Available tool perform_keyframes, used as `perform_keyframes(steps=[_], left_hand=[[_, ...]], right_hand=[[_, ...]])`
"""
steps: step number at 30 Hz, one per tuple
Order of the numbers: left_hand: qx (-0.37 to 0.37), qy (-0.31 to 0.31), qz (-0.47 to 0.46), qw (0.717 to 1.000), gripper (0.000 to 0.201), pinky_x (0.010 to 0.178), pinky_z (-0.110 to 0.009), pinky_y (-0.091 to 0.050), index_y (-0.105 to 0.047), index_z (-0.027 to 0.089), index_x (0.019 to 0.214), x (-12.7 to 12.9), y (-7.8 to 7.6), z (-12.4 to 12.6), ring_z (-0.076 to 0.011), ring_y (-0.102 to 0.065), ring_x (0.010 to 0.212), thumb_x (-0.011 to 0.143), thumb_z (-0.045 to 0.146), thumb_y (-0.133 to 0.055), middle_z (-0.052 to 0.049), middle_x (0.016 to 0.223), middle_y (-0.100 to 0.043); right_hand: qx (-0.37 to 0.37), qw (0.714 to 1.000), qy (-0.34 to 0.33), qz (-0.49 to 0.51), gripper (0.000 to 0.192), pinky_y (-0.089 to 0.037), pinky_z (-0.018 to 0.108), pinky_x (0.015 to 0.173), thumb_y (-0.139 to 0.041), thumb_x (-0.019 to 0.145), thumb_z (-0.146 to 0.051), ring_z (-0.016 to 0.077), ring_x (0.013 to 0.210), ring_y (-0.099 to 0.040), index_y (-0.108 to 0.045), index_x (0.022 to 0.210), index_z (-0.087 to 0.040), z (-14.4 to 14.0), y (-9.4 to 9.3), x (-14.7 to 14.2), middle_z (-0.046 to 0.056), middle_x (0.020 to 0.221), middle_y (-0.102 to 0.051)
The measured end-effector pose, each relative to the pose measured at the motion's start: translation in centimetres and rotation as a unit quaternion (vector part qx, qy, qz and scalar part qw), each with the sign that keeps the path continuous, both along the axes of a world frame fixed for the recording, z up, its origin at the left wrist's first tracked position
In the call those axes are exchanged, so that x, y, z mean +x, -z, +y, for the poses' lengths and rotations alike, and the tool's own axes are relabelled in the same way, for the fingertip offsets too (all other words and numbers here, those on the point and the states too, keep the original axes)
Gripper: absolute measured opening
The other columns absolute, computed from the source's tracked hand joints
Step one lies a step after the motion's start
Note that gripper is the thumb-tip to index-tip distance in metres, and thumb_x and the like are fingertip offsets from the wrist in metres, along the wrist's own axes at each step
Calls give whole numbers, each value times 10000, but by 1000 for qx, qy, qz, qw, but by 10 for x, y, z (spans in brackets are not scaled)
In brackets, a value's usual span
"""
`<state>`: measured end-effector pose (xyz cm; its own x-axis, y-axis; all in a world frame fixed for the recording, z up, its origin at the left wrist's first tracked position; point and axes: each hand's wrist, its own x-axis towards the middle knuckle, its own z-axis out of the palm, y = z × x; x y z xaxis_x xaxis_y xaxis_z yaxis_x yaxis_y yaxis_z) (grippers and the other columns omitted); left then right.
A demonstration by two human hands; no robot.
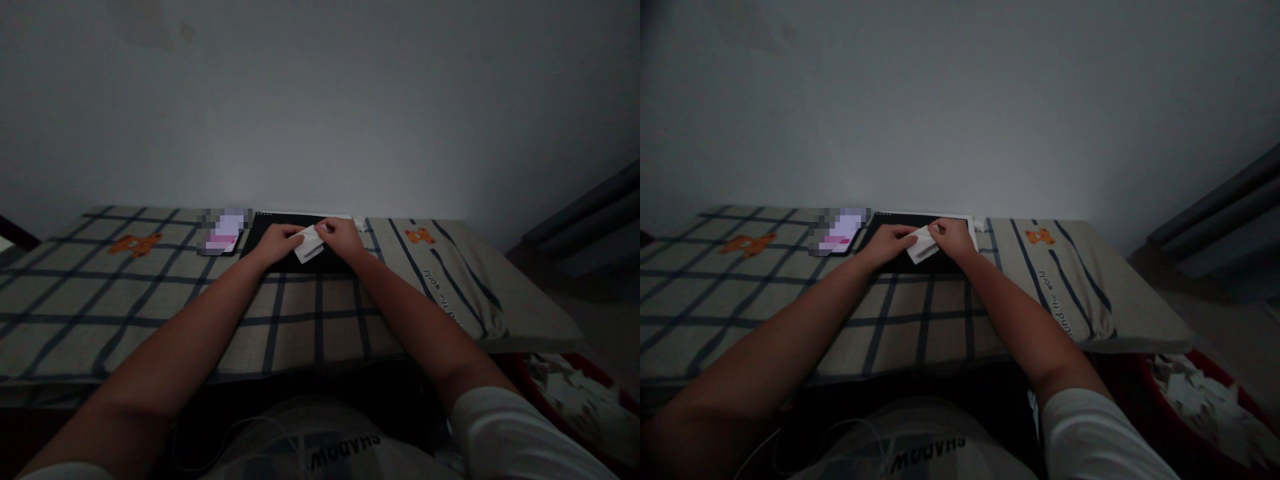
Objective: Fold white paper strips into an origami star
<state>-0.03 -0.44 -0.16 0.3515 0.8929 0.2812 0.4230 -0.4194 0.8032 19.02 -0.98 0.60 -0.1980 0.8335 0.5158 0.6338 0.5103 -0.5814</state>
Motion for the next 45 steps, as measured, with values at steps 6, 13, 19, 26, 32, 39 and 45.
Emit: perform_keyframes(steps=[6,13,19,26,32,39,45], left_hand=[[6,-4,22,1000,332,769,-292,-482,-704,161,991,1,-3,-3,-210,-638,859,718,280,-555,-48,971,-704],[4,-8,8,1000,323,763,-311,-483,-711,170,971,2,-2,-2,-217,-638,845,709,289,-564,-58,953,-706],[19,-7,5,1000,354,760,-307,-470,-704,148,971,4,-4,-6,-220,-635,847,757,393,-562,-75,944,-704],[28,-13,27,999,383,751,-307,-463,-704,154,968,4,-6,-6,-216,-635,840,774,448,-555,-75,948,-705],[20,-4,27,999,370,754,-321,-464,-712,172,953,3,-6,-5,-223,-631,837,758,450,-565,-66,934,-709],[22,-6,34,999,356,707,-298,-462,-713,164,924,3,-7,-6,-210,-632,801,759,437,-555,-60,892,-713],[33,-9,34,999,337,710,-289,-460,-711,141,899,3,-6,-5,-203,-634,786,755,407,-562,-72,880,-709]], right_hand=[[-1,1000,4,11,207,-399,233,612,-537,788,-263,129,652,-574,-698,818,-137,-1,-1,0,45,734,-675],[-20,1000,16,8,213,-402,239,607,-524,788,-258,126,624,-557,-699,827,-143,-1,-2,-1,40,717,-666],[2,1000,22,-10,215,-385,242,594,-526,782,-265,128,617,-554,-700,808,-141,1,1,-1,43,706,-662],[6,1000,11,-2,216,-375,234,582,-521,784,-261,113,584,-526,-697,799,-136,1,1,0,35,681,-650],[-12,1000,21,4,220,-385,238,588,-527,781,-275,113,578,-521,-699,807,-140,2,2,0,34,675,-645],[-15,999,40,10,205,-389,243,594,-534,771,-268,118,584,-519,-700,790,-149,1,1,-2,35,672,-642],[-31,999,-5,19,198,-389,231,591,-541,770,-254,112,601,-532,-694,813,-135,4,4,0,34,689,-650]])
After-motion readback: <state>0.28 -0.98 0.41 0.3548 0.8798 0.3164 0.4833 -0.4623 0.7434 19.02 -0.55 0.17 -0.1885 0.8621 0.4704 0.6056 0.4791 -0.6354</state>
